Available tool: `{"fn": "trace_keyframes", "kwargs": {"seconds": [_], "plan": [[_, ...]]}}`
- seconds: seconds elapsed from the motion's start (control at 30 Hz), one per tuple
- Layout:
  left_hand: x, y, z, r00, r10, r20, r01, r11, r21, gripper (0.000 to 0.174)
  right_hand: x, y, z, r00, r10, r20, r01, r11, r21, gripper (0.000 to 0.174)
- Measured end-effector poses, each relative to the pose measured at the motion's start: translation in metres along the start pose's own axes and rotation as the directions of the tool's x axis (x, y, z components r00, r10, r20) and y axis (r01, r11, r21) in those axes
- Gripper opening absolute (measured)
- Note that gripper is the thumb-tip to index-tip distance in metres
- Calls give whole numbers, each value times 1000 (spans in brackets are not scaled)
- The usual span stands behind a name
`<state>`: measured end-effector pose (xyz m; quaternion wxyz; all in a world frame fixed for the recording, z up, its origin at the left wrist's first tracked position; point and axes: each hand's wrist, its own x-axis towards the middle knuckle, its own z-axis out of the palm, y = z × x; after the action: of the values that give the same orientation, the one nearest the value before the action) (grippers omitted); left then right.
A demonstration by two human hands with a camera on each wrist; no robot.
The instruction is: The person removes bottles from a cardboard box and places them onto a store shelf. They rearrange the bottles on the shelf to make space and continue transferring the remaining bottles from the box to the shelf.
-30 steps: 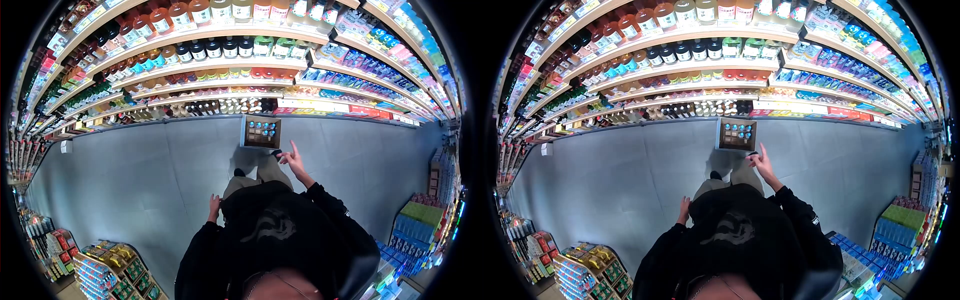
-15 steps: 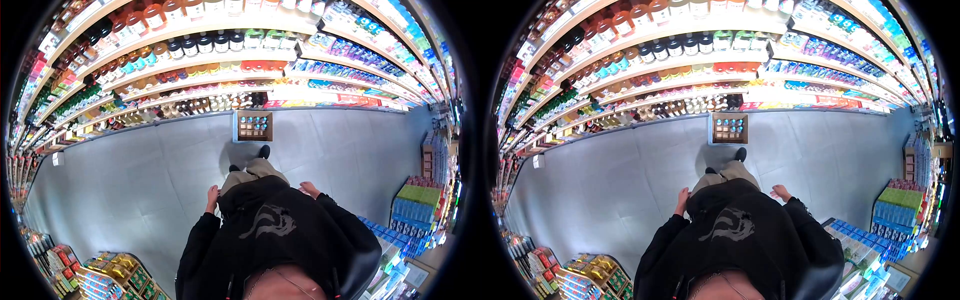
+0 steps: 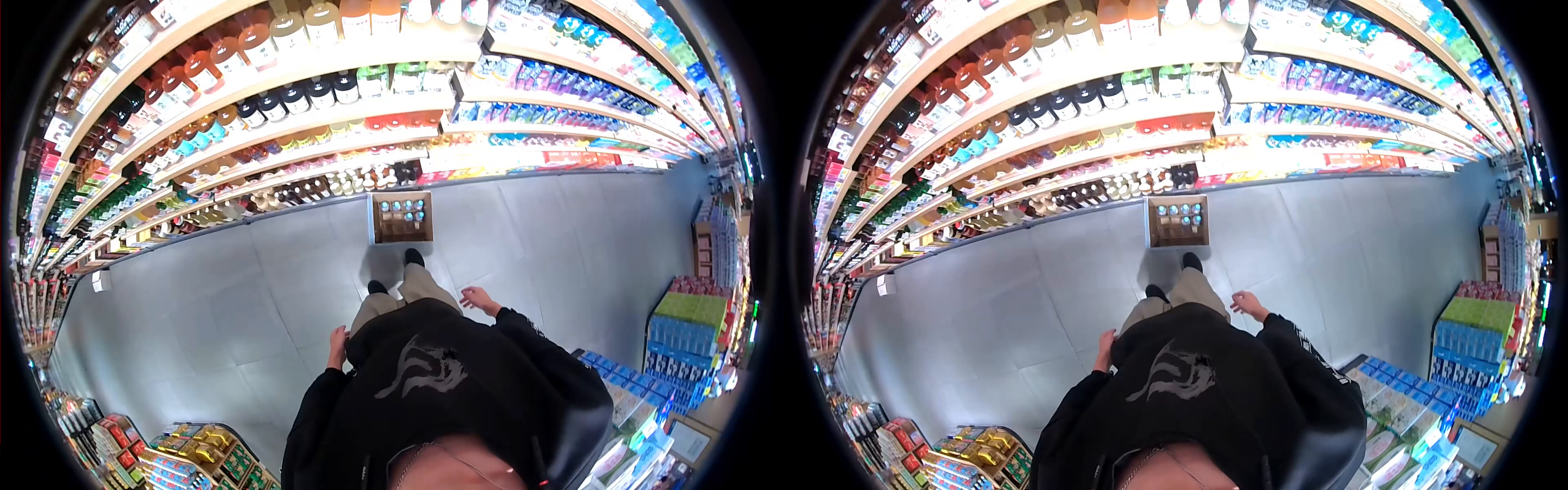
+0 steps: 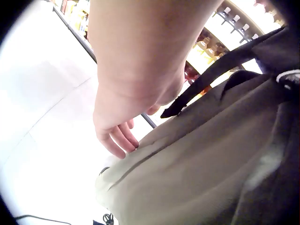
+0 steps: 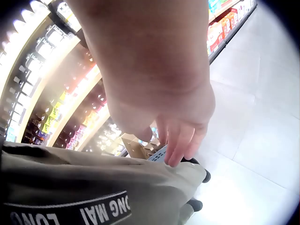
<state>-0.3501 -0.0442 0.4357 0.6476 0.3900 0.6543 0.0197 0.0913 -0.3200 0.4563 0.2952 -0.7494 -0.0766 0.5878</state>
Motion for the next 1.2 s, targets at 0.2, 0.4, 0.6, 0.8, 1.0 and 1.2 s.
{"fn": "trace_keyframes", "kwargs": {"seconds": [0.2, 0.4, 0.6, 0.8, 1.0, 1.2], "plan": [[-19, 16, 21, 1000, -2, -31, 2, 1000, -10, 46, 25, -6, -36, 996, 81, 30, -82, 996, 35, 39], [-8, 56, 38, 999, -44, -19, 42, 992, -120, 50, 78, -41, -70, 998, -54, -23, 54, 999, 1, 35], [-6, 85, 67, 998, 2, -59, -13, 980, -199, 59, 129, -101, -84, 874, -482, 58, 435, 725, -533, 30], [-23, 61, 67, 997, 48, -59, -60, 974, -220, 53, 147, -177, -59, 689, -716, 113, 633, 519, -575, 25], [-12, -71, 22, 998, 13, 60, -43, 846, 531, 46, 150, -213, -21, 644, -765, -27, 661, 574, -483, 28], [-52, -50, 37, 970, -223, 99, 140, 841, 523, 46, 184, -106, 11, 735, -670, -104, 582, 702, -411, 28]]}}
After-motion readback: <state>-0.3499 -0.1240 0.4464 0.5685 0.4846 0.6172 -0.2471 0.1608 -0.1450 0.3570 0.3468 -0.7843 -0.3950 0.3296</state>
